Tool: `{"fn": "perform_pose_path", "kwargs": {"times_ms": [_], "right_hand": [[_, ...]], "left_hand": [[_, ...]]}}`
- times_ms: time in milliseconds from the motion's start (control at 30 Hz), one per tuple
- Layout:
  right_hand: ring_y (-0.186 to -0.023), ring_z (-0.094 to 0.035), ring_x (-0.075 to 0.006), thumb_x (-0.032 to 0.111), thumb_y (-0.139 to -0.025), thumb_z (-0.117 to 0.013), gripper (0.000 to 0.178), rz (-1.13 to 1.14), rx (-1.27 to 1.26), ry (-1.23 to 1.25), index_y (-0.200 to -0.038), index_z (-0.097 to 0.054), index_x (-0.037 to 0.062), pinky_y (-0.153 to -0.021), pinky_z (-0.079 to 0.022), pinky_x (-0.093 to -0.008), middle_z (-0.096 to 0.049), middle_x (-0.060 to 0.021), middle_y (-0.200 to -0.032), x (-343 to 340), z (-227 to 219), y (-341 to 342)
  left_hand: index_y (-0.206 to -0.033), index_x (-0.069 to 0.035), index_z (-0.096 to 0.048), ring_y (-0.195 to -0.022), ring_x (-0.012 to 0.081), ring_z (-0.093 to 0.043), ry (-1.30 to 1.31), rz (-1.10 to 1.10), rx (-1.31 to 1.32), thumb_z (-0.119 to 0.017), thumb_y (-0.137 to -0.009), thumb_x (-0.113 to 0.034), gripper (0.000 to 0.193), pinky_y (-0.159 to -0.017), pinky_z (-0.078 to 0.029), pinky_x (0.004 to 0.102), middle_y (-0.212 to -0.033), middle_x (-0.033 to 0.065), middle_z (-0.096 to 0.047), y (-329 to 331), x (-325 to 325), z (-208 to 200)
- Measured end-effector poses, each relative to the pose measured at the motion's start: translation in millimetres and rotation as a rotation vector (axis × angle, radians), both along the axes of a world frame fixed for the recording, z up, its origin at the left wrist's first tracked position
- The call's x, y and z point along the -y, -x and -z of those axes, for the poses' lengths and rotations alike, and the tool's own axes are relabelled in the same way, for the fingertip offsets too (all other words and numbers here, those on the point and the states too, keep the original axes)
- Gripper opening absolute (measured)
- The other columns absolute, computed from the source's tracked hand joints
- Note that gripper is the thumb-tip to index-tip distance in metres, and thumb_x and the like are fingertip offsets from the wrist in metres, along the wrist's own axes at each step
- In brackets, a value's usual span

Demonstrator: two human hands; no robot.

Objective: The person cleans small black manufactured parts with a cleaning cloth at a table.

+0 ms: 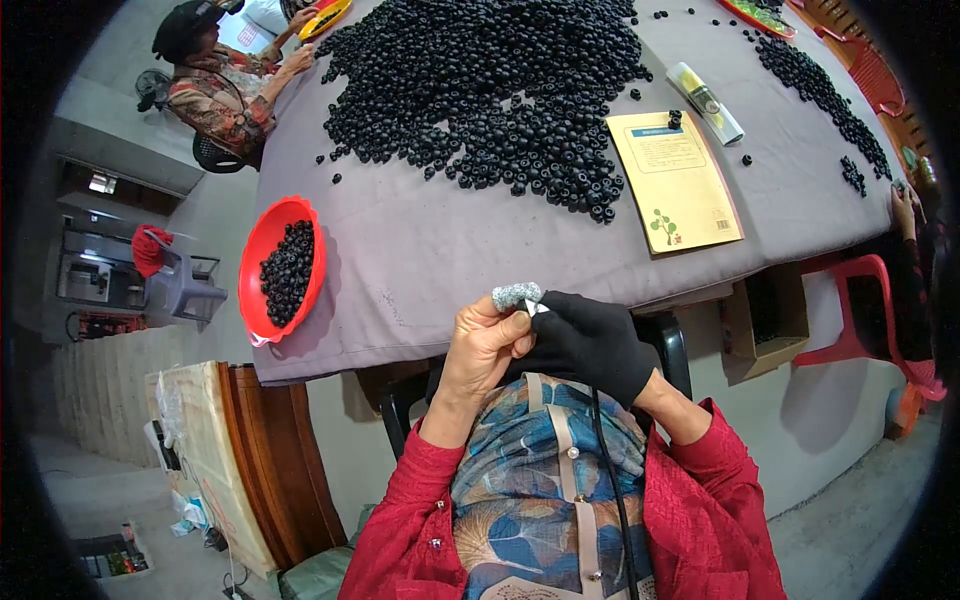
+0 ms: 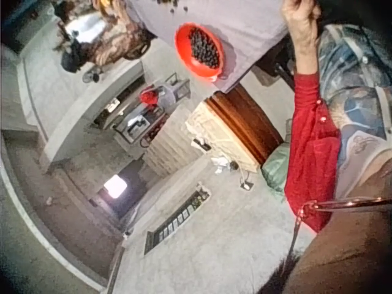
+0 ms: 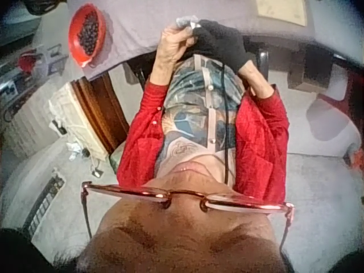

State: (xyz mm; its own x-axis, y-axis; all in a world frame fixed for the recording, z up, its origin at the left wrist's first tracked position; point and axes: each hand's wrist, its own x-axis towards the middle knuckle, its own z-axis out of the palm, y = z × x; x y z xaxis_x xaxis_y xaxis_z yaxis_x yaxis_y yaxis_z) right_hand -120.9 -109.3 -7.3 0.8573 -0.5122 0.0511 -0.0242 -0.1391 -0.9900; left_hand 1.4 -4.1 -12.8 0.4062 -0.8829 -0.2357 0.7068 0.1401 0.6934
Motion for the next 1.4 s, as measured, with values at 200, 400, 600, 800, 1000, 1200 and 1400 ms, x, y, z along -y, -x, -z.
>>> {"fn": "perform_pose_path", "kwargs": {"times_ms": [200,400,600,800,1000,1200,1400], "right_hand": [[-0.074,-0.062,-0.0135,0.019,-0.083,-0.058,0.026,-0.003,-0.012,-0.181,-0.103,-0.058,0.0039,-0.067,-0.049,-0.027,-0.064,-0.0105,-0.085,2.1,-0.9,0.8],[-0.074,-0.06,-0.0122,0.019,-0.084,-0.058,0.024,-0.067,0.117,-0.08,-0.103,-0.059,0.0041,-0.068,-0.049,-0.0262,-0.064,-0.0072,-0.084,2.6,-9.7,1.6],[-0.081,-0.055,-0.0083,0.012,-0.087,-0.054,0.024,-0.097,-0.023,-0.118,-0.107,-0.056,-0.0019,-0.072,-0.046,-0.0231,-0.062,-0.0061,-0.089,2.0,-8.0,3.2],[-0.083,-0.055,-0.0088,0.011,-0.086,-0.055,0.026,-0.076,0.012,-0.214,-0.108,-0.056,-0.0019,-0.074,-0.046,-0.0235,-0.062,-0.0065,-0.091,0.7,-6.7,2.7],[-0.075,-0.061,-0.0111,0.019,-0.083,-0.059,0.025,0.0,0.02,-0.083,-0.103,-0.06,0.0036,-0.068,-0.049,-0.025,-0.065,-0.0087,-0.085,2.5,-2.6,0.2],[-0.083,-0.055,-0.0089,0.013,-0.085,-0.057,0.027,-0.091,0.077,0.182,-0.108,-0.056,-0.0021,-0.074,-0.046,-0.024,-0.062,-0.0067,-0.092,3.9,-4.2,3.1],[-0.081,-0.061,-0.0221,0.018,-0.071,-0.069,0.037,0.052,0.143,0.292,-0.106,-0.058,0.0169,-0.069,-0.05,-0.0276,-0.059,-0.0084,-0.098,2.0,-3.4,3.5]], "left_hand": [[-0.097,-0.003,-0.062,-0.055,0.0083,-0.049,0.012,-0.014,0.028,-0.058,-0.081,-0.004,0.015,-0.05,-0.039,0.0203,-0.068,0.0017,-0.057,3.2,3.2,-0.8],[-0.096,-0.003,-0.062,-0.054,0.0089,-0.047,0.072,0.014,-0.056,-0.059,-0.082,-0.006,0.014,-0.05,-0.037,0.0212,-0.066,0.0018,-0.056,-0.5,1.0,3.5],[-0.096,-0.003,-0.062,-0.054,0.0088,-0.047,0.058,0.022,-0.081,-0.059,-0.082,-0.004,0.015,-0.052,-0.039,0.0211,-0.067,0.0019,-0.056,-1.2,-0.6,3.3],[-0.096,-0.003,-0.062,-0.054,0.0089,-0.047,0.057,0.031,-0.077,-0.059,-0.081,-0.004,0.016,-0.052,-0.039,0.0212,-0.067,0.0019,-0.056,-1.9,0.6,3.7],[-0.096,-0.003,-0.062,-0.054,0.0092,-0.048,0.054,0.033,-0.026,-0.059,-0.081,-0.004,0.015,-0.051,-0.039,0.0207,-0.066,0.002,-0.056,-2.6,1.3,4.9],[-0.093,-0.003,-0.062,-0.052,0.0093,-0.046,0.048,0.026,-0.006,-0.058,-0.082,-0.004,0.012,-0.05,-0.037,0.0223,-0.062,0.0014,-0.053,0.6,0.2,2.8],[-0.094,-0.003,-0.061,-0.057,0.0088,-0.055,-0.021,-0.007,0.024,-0.057,-0.082,-0.004,0.013,-0.053,-0.045,0.0195,-0.07,0.0041,-0.06,6.8,-0.2,-0.7]]}}
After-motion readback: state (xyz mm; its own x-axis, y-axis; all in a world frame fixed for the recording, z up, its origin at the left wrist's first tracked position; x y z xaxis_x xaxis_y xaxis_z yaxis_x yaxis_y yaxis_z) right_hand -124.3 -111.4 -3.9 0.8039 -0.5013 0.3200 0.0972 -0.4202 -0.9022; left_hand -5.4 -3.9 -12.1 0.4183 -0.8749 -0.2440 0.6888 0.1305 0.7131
